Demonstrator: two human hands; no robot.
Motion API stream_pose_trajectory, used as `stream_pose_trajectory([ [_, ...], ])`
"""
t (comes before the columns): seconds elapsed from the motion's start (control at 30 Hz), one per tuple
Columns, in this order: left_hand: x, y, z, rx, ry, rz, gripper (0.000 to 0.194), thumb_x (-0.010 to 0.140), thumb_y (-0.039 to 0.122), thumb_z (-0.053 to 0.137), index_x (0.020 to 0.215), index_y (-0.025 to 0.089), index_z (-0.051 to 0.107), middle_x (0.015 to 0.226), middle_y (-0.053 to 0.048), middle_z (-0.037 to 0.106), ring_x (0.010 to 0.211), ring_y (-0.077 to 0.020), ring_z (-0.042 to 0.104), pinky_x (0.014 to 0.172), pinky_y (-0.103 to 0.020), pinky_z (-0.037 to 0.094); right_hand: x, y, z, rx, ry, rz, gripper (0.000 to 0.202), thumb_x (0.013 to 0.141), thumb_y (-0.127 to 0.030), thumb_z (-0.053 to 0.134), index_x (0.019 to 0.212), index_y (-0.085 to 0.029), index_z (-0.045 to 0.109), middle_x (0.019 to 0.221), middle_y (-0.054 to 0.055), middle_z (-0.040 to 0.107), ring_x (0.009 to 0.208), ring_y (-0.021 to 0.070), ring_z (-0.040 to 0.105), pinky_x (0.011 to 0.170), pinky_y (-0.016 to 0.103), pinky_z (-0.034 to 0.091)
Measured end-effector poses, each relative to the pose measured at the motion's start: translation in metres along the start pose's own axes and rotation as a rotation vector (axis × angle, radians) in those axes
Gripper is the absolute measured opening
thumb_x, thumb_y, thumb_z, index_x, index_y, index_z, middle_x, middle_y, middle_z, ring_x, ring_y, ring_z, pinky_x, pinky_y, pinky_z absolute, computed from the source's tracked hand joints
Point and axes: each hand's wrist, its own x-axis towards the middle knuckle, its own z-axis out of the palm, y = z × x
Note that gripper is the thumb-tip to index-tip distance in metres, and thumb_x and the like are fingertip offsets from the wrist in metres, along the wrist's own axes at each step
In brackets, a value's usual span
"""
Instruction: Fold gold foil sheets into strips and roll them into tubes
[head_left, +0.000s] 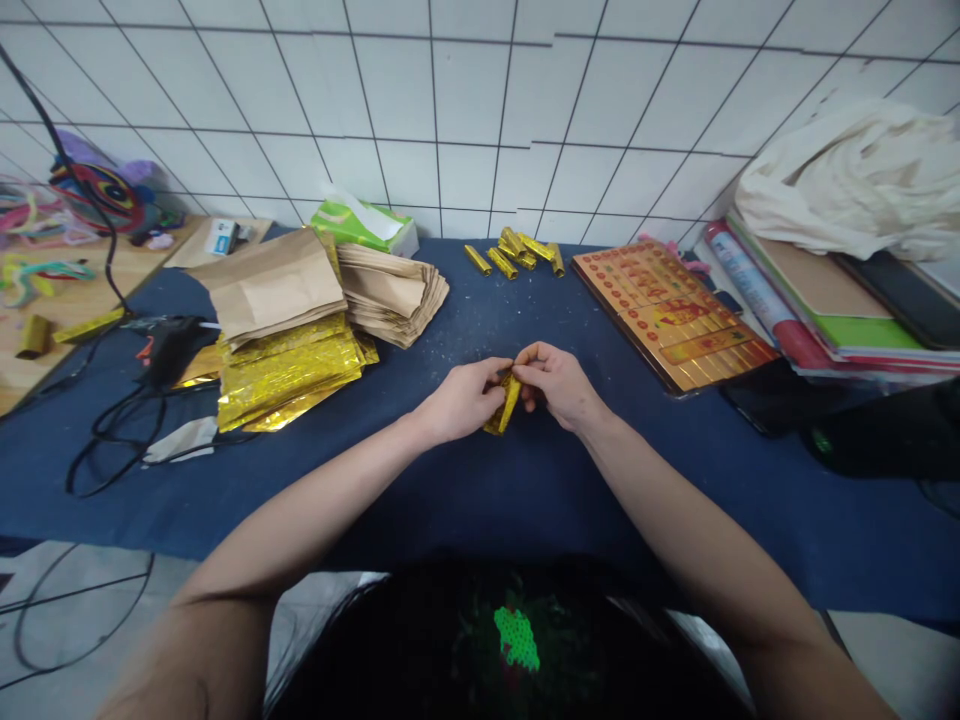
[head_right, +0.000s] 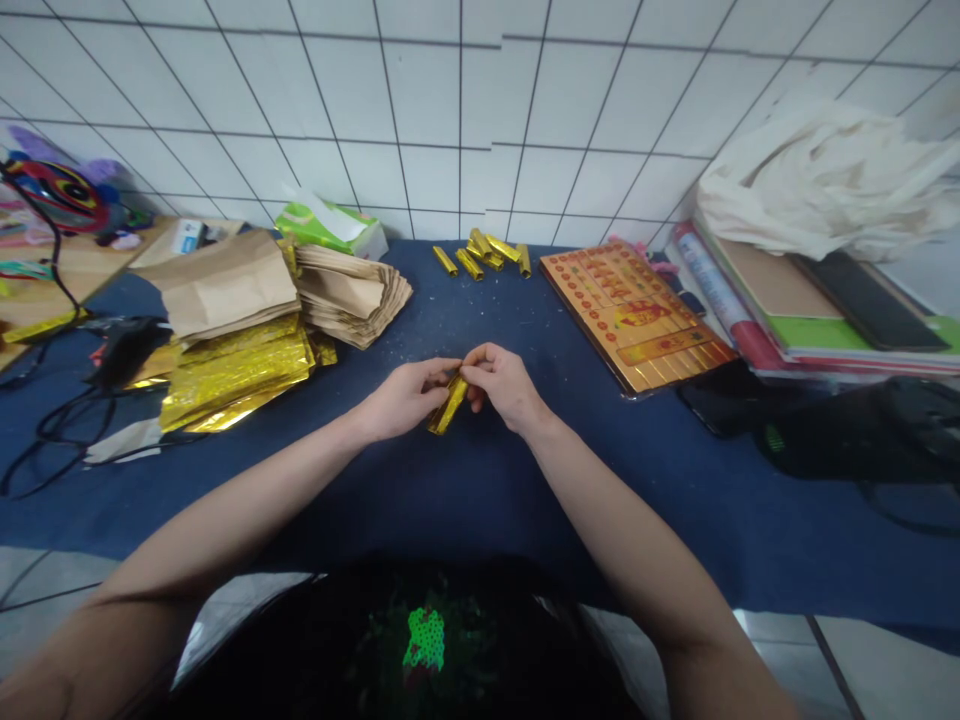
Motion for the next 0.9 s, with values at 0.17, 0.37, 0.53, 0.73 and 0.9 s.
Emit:
stream_pose_trajectory([
  [0.17, 0.003, 0.001, -0.003, -0.362, -0.167, -0.051, 0.055, 0.067, 0.005, 0.039, 0.121, 0.010, 0.047, 0.083, -0.005, 0.064, 0.056, -0.0081, 0.054, 0.050, -0.019, 0.044, 0.002, 0.002, -0.001, 0.119, 0.028, 0.056, 0.018, 0.060, -0.022, 0.066, 0.070, -0.017, 0.052, 0.041, -0.007, 0.053, 0.033, 0.0064, 0.045, 0.029, 0.016, 0.038],
  [0.37, 0.000, 0.001, -0.008, -0.255, -0.241, -0.021, 0.062, 0.067, 0.009, 0.048, 0.129, 0.018, 0.042, 0.095, -0.007, 0.063, 0.063, -0.0092, 0.056, 0.049, -0.019, 0.048, 0.003, 0.001, -0.005, 0.173, -0.030, 0.127, 0.018, 0.062, -0.023, 0.066, 0.070, -0.017, 0.052, 0.039, -0.007, 0.052, 0.030, 0.0062, 0.043, 0.029, 0.016, 0.037],
  [0.53, 0.001, 0.000, -0.007, -0.241, -0.261, -0.038, 0.066, 0.065, 0.005, 0.045, 0.129, 0.018, 0.041, 0.096, -0.007, 0.061, 0.064, -0.0095, 0.057, 0.048, -0.018, 0.049, 0.004, 0.004, -0.003, 0.144, 0.004, 0.091, 0.019, 0.061, -0.023, 0.067, 0.071, -0.017, 0.052, 0.042, -0.007, 0.053, 0.033, 0.0064, 0.044, 0.030, 0.017, 0.038],
  [0.73, 0.002, 0.001, -0.002, -0.251, -0.226, -0.082, 0.063, 0.062, 0.003, 0.044, 0.124, 0.015, 0.044, 0.094, -0.007, 0.061, 0.062, -0.0093, 0.057, 0.048, -0.021, 0.051, 0.004, 0.011, 0.002, 0.039, 0.104, 0.004, 0.020, 0.063, -0.027, 0.067, 0.071, -0.018, 0.051, 0.045, -0.006, 0.054, 0.036, 0.0068, 0.047, 0.031, 0.017, 0.038],
  [0.9, 0.000, -0.003, 0.001, -0.111, -0.154, -0.060, 0.060, 0.065, 0.007, 0.046, 0.124, 0.017, 0.044, 0.093, -0.006, 0.062, 0.058, -0.0089, 0.058, 0.048, -0.020, 0.050, 0.004, 0.013, 0.003, 0.025, 0.097, 0.005, 0.024, 0.066, -0.033, 0.067, 0.073, -0.018, 0.050, 0.047, -0.006, 0.055, 0.034, 0.0067, 0.047, 0.032, 0.018, 0.040],
])
